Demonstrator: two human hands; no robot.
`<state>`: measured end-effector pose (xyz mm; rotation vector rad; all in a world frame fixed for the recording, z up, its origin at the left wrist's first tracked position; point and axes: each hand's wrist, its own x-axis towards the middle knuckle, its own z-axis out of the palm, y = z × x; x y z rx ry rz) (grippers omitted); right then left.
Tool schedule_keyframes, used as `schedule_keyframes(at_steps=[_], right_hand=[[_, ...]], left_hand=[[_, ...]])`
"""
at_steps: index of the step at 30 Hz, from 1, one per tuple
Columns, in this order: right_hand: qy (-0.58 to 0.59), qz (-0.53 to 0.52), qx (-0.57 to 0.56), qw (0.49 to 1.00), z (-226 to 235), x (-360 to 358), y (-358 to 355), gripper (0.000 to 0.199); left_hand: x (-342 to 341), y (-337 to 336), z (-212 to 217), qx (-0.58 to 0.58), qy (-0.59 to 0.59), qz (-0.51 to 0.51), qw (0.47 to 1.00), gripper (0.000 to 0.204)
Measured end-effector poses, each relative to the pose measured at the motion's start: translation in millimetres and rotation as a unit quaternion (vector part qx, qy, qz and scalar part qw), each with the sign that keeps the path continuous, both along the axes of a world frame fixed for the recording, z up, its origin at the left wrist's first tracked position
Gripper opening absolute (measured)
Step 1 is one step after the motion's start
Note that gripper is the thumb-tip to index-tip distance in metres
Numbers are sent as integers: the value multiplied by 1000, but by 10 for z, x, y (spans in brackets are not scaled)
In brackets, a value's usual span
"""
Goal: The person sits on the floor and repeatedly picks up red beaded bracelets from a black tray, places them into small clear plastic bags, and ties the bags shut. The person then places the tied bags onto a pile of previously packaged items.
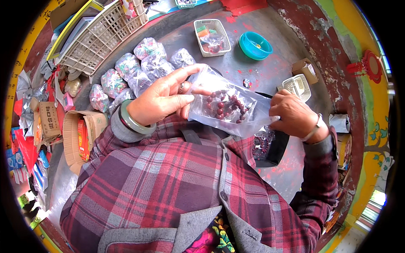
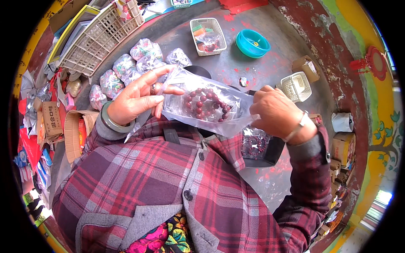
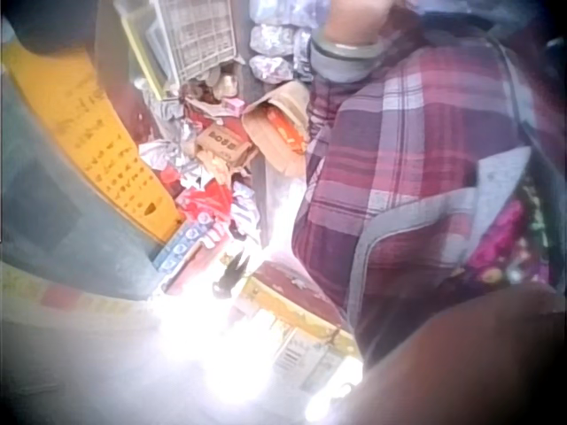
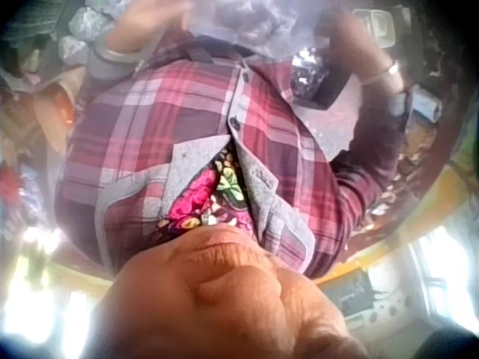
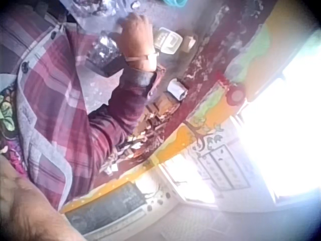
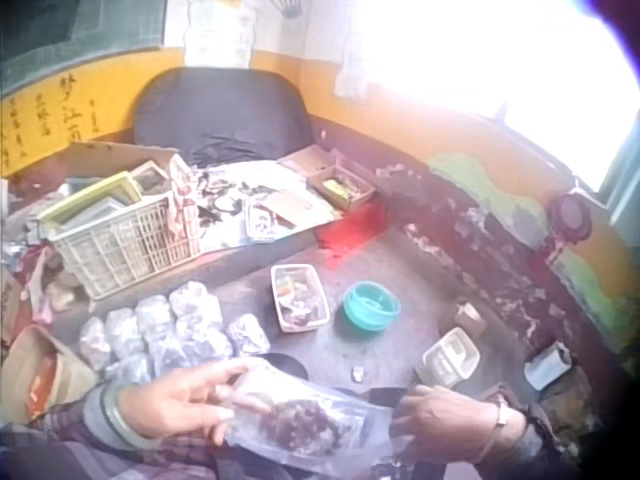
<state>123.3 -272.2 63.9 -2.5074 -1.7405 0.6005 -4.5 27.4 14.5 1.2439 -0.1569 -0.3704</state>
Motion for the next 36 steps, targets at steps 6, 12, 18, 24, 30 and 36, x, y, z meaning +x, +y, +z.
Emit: schedule_keyframes(at_steps=[6,12,18,24,30,36], right_hand=[[121,-38,126,984,269,-144,-99,11],[45,-119,184,975,250,-334,-142,10],[-25,-113,198,973,158,-401,-111,14],[-69,-83,300,948,122,-449,-46,10],[-89,-105,321,937,122,-620,-42,10],[-94,-163,348,918,-9,-579,-53,11]], left_hand=[[-42,26,173,5,22,26,999,57],[-69,-1,357,-6,27,40,999,48],[-114,-38,435,8,73,24,997,43],[-129,-37,404,5,89,26,996,36],[-39,-68,400,45,77,35,995,36],[-41,-123,381,60,74,-19,995,36]])
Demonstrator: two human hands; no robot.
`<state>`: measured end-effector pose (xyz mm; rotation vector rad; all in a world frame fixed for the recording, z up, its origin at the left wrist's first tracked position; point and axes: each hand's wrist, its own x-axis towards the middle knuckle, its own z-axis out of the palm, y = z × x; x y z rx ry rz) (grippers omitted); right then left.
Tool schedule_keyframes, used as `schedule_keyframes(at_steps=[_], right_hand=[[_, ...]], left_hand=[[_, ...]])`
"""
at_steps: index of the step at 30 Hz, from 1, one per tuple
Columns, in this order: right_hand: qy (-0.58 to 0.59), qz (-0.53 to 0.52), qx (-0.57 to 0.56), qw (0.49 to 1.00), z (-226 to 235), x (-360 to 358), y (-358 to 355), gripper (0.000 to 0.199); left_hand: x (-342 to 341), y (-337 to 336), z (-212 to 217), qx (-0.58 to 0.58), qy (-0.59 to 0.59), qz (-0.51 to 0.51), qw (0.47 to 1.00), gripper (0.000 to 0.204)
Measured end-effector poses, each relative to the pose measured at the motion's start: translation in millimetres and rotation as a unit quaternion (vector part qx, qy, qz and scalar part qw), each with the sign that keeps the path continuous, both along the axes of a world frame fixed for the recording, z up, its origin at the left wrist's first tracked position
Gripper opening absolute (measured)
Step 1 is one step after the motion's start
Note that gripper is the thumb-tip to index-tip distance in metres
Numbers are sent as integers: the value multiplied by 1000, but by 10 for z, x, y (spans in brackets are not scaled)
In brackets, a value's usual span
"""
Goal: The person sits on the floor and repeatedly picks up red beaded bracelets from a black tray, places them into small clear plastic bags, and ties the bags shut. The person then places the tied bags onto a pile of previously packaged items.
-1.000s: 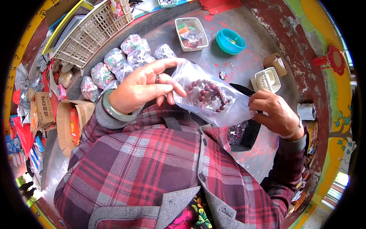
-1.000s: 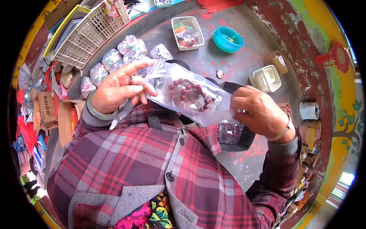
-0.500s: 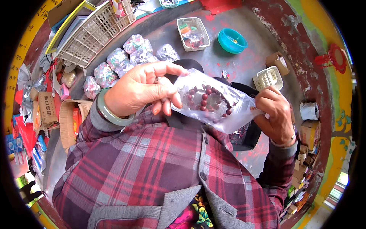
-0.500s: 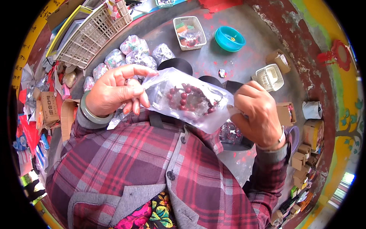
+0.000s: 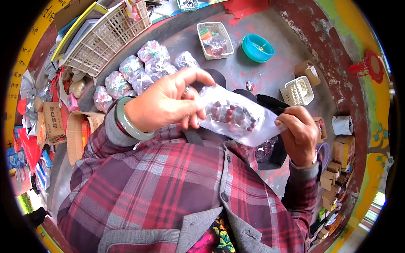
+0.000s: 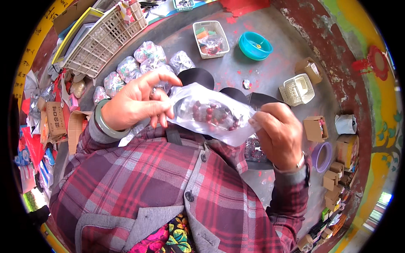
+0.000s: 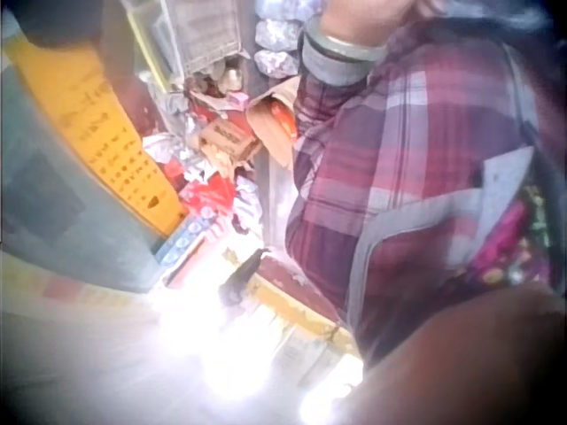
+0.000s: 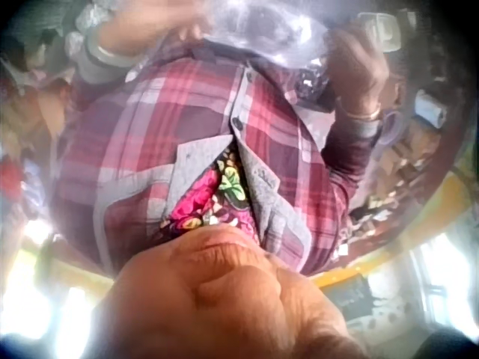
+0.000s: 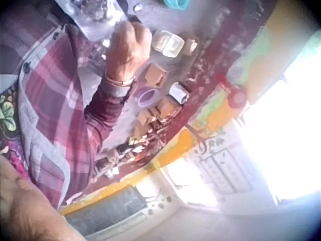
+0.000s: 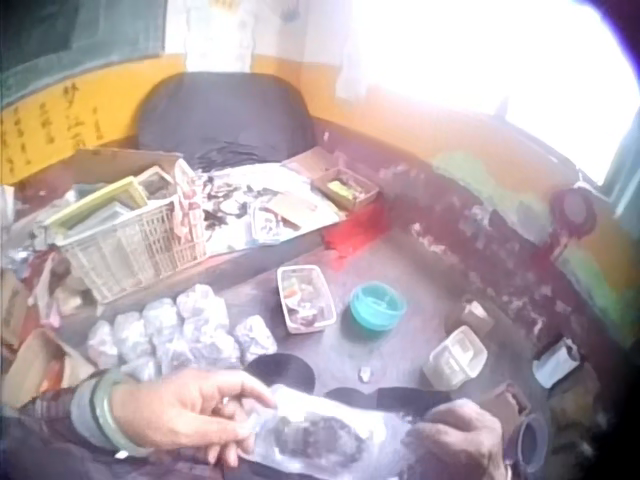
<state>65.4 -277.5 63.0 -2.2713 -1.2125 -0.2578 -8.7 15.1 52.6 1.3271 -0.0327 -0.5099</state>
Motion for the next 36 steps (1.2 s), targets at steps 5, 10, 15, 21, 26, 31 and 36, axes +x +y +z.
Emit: schedule_keyframes(at_steps=[5,10,15,21,26,31,36], right_hand=[[79,-98,45,991,-60,-13,-60,13],[232,-105,116,960,-65,6,28,12],[262,-108,68,957,13,-12,351,13],[349,-59,109,929,-82,18,440,20],[487,-29,215,846,-142,60,252,45],[453,-81,264,847,-485,-235,422,36],[633,-109,316,698,-536,-239,382,23]], left_hand=[[60,-11,-3,-24,-36,-21,999,26],[265,-130,-40,-25,-47,-34,998,37],[382,-541,-154,-38,-22,-81,996,58],[417,-721,-275,-34,-1,-60,998,27],[413,-701,-319,-9,-6,-10,1000,15],[415,-708,-303,-15,-29,22,999,13],[411,-709,-312,16,-51,27,998,10]])
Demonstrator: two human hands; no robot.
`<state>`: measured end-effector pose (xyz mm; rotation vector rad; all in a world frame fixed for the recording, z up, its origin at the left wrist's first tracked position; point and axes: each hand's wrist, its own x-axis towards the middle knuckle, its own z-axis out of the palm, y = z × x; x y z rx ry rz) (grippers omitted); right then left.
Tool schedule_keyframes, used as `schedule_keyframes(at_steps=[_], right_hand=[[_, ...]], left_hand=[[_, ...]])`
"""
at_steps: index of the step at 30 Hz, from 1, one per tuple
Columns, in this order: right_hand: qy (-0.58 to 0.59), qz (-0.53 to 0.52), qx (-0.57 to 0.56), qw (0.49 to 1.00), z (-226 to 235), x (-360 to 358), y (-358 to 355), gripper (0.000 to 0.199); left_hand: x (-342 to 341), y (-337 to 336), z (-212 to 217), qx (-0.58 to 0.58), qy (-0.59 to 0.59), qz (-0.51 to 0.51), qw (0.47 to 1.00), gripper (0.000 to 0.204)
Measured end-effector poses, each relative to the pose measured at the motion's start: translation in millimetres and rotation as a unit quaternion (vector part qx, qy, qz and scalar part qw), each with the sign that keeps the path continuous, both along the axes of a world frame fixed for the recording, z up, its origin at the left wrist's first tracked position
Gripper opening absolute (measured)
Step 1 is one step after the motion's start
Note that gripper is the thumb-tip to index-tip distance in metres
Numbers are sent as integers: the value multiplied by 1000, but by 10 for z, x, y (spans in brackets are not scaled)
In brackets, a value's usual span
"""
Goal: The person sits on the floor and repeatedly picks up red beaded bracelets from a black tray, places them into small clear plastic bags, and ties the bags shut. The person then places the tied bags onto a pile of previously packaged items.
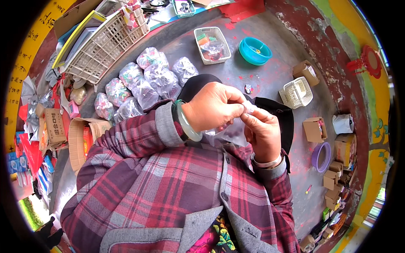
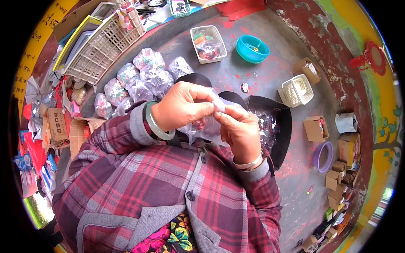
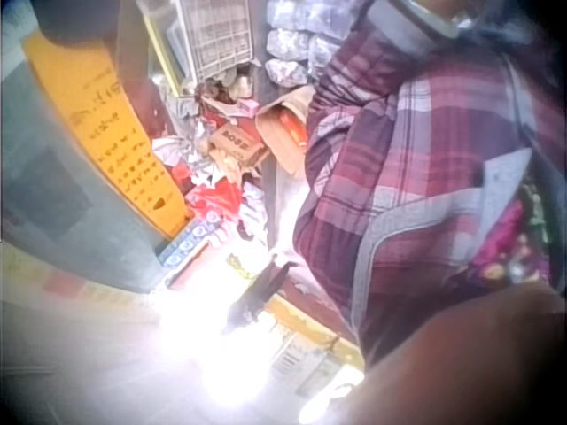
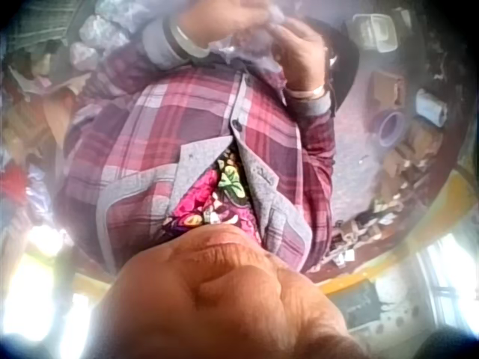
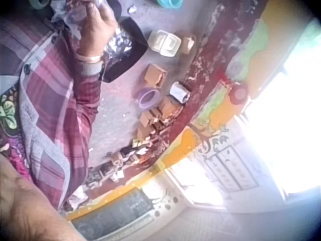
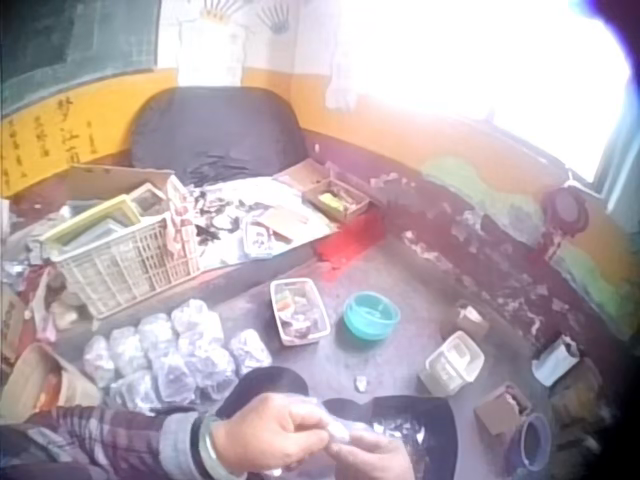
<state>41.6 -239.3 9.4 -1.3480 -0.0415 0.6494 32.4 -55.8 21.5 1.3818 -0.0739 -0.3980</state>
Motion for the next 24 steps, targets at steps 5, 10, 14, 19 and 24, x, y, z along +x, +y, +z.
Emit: schedule_keyframes(at_steps=[5,10,14,19,24], right_hand=[[88,-4,83,993,12,-2,86,14],[96,-28,77,992,-17,27,28,15],[51,-63,35,996,12,26,133,16],[-35,-3,67,997,-211,-14,224,14],[-88,107,26,990,-312,2,180,12]], left_hand=[[-14,13,-69,60,-93,0,994,8],[-46,164,150,366,-326,-56,870,18],[-47,199,281,357,-513,-159,764,28],[34,62,311,317,-517,-218,765,21],[279,49,85,209,-393,-216,869,10]])
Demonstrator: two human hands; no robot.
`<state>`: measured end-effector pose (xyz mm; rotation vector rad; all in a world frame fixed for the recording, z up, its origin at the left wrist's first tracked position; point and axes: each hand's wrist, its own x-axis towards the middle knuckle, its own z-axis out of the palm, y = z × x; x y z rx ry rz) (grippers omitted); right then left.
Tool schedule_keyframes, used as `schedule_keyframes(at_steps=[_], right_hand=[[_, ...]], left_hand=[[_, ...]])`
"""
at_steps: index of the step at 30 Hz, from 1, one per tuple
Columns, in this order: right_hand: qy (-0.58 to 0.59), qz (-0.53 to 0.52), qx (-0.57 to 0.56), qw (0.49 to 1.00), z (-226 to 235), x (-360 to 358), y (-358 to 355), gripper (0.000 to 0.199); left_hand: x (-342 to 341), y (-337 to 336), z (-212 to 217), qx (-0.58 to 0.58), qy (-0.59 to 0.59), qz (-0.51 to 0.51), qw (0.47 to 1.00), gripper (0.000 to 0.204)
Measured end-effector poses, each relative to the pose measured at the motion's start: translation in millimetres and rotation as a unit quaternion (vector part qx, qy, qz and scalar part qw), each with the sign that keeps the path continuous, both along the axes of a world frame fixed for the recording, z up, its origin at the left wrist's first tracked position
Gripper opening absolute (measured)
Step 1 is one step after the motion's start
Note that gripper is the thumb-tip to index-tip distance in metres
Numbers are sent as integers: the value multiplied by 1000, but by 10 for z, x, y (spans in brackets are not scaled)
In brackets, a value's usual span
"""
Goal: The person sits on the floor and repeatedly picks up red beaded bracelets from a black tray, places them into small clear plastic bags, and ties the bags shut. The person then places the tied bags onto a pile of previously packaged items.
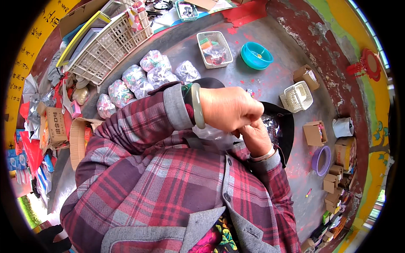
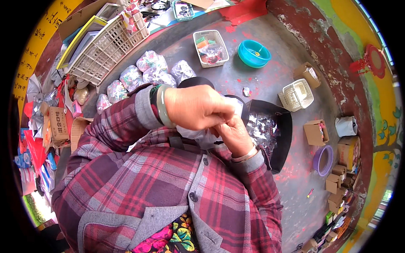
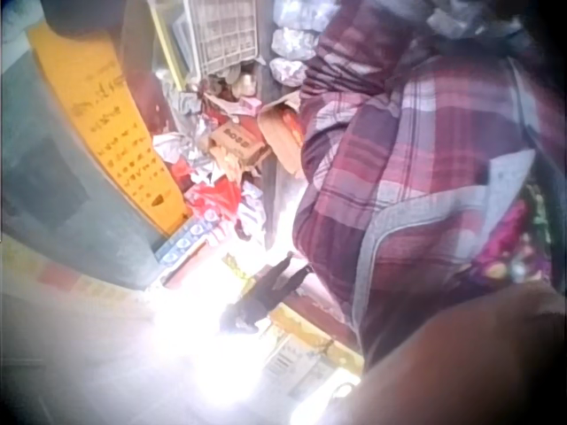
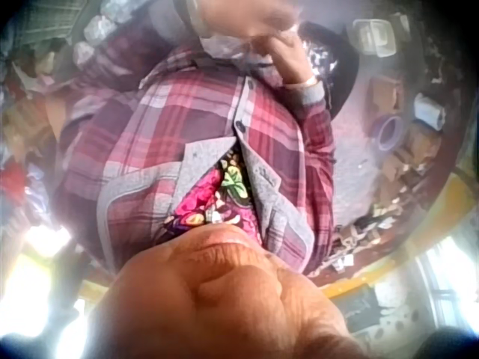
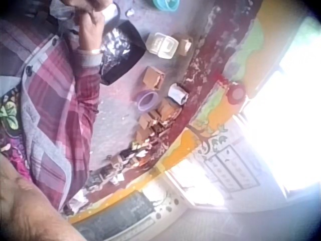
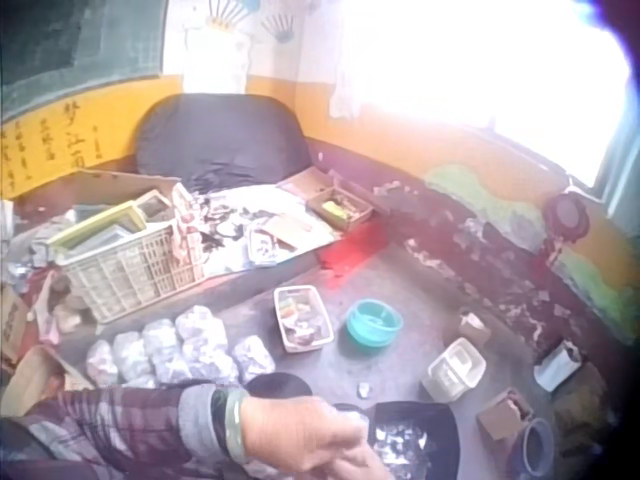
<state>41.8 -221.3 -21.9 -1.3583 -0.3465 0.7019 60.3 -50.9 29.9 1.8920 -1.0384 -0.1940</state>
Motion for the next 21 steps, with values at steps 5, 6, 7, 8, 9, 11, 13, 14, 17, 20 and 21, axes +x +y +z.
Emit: schedule_keyframes(at_steps=[5,6,7,8,9,11,13,14,17,20,21], right_hand=[[15,-57,72,996,37,-74,98,19],[9,-82,49,995,-17,-73,95,24],[25,-106,53,993,-34,-78,117,25],[40,-132,58,989,-38,-83,144,26],[55,-157,62,984,-48,-86,158,27],[65,-111,107,986,-117,-50,66,28],[116,-84,131,981,-81,5,20,32],[160,-99,141,972,-19,13,59,37],[201,-102,156,962,44,36,58,38],[135,-52,111,983,42,76,-30,35],[110,-40,88,989,50,89,-38,35]], left_hand=[[104,-47,-27,60,-151,-4,987,6],[90,-77,-7,51,-186,-1,981,6],[84,-97,14,42,-221,3,974,6],[127,-96,39,60,-210,-24,976,7],[137,-80,33,24,-202,14,979,9],[137,-11,4,-48,-183,89,978,14],[137,170,-66,-33,-137,134,981,34],[71,247,-145,-20,-98,155,983,42],[-134,286,-343,-2,2,176,984,63],[-280,224,-473,2,29,202,979,46],[-290,227,-522,-5,31,206,978,41]])
